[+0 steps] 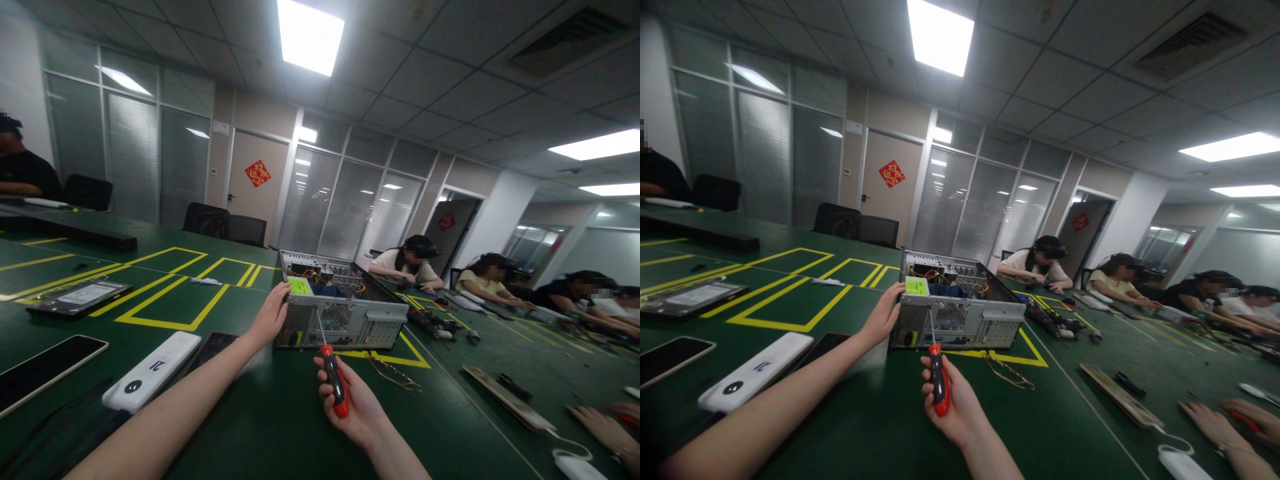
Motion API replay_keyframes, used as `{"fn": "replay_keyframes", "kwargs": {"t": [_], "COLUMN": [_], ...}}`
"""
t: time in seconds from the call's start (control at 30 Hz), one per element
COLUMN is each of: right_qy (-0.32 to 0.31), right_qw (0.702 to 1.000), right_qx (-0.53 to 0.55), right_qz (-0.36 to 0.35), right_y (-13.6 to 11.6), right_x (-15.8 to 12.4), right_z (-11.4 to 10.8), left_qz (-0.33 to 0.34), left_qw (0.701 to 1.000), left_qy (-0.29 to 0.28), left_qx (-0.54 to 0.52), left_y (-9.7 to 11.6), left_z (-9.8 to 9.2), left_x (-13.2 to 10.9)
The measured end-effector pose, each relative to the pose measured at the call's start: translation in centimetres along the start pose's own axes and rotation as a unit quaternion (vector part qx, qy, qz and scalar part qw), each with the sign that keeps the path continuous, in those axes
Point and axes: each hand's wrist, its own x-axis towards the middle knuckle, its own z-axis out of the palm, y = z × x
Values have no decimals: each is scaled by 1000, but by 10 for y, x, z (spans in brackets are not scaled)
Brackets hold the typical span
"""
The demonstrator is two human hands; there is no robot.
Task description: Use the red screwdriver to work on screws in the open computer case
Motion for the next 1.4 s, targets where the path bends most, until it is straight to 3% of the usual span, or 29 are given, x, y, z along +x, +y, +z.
{"fn": "replay_keyframes", "kwargs": {"t": [0.1, 0.43, 1.13, 1.3, 1.4], "right_qy": [-17, 22, -55, -58, -34], "right_qw": [1000, 999, 993, 997, 999], "right_qx": [21, 25, 107, 37, -29], "right_qz": [-13, -28, -4, -20, 14], "right_y": [-1, 0, -7, 4, 20], "right_x": [0, -2, -4, 1, 9], "right_z": [0, 3, 1, -2, -5], "left_qz": [0, 7, 1, 7, 7], "left_qw": [1000, 1000, 1000, 1000, 1000], "left_qy": [-1, 3, 0, 4, 5], "left_qx": [-1, 4, 4, 5, 5], "left_y": [0, -3, -1, -1, 0], "left_z": [0, 2, 0, 1, 0], "left_x": [0, -1, 0, 0, 0]}}
